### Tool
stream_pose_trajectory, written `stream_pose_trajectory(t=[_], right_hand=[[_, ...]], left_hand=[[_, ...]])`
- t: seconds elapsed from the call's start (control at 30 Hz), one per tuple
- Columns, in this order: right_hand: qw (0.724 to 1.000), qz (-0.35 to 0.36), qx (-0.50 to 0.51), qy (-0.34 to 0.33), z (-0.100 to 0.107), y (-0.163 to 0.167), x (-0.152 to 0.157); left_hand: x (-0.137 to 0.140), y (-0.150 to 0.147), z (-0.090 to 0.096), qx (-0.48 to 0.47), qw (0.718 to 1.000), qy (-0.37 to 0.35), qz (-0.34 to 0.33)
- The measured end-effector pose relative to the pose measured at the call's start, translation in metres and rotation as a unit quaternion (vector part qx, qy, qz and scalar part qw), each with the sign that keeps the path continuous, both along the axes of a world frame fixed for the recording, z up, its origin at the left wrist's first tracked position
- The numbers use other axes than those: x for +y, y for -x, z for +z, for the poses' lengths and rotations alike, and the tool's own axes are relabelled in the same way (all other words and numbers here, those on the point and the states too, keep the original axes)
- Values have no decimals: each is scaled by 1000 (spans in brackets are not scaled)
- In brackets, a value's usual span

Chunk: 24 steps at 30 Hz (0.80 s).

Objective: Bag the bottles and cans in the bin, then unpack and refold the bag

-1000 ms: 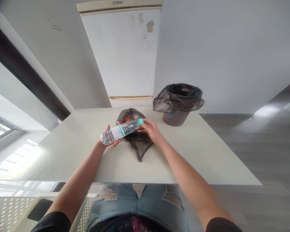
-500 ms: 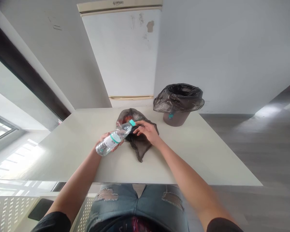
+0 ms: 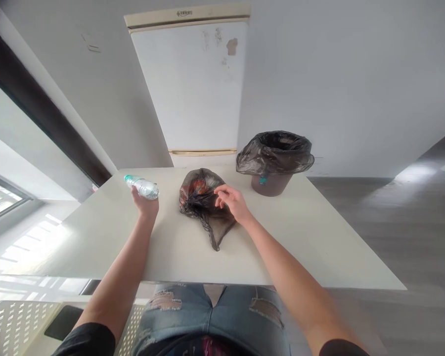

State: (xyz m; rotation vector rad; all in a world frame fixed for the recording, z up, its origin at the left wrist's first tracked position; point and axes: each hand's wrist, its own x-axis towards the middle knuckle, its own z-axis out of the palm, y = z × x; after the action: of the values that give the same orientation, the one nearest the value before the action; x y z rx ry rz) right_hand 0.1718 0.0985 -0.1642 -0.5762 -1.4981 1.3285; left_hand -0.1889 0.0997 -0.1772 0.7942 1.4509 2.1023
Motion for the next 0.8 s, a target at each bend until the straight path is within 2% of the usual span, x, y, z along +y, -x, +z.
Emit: stream_pose_trajectory(t=[0.17, 0.27, 0.4, 0.5, 0.63, 0.7, 0.8], right_hand=[[1000, -16, -14, -5, -1, -1, 0], [1000, -16, -19, -8, -2, -1, 0], [1000, -11, -20, -18, -3, -1, 0], [999, -5, -28, -15, -2, -1, 0], [999, 7, -44, -19, 2, -4, -1], [996, 40, -72, -27, 6, -8, -1], [975, 148, -155, -53, 11, -13, -2]], left_hand=[[0, 1, -2, 24, 997, 22, 65], [-5, -7, -2, 94, 991, 33, 90], [-10, -18, -2, 225, 967, 43, 112], [-12, -19, -4, 274, 949, 55, 145], [-10, -15, -6, 317, 921, 113, 194], [-9, -13, -7, 313, 920, 128, 196], [-9, -11, -8, 296, 923, 156, 191]])
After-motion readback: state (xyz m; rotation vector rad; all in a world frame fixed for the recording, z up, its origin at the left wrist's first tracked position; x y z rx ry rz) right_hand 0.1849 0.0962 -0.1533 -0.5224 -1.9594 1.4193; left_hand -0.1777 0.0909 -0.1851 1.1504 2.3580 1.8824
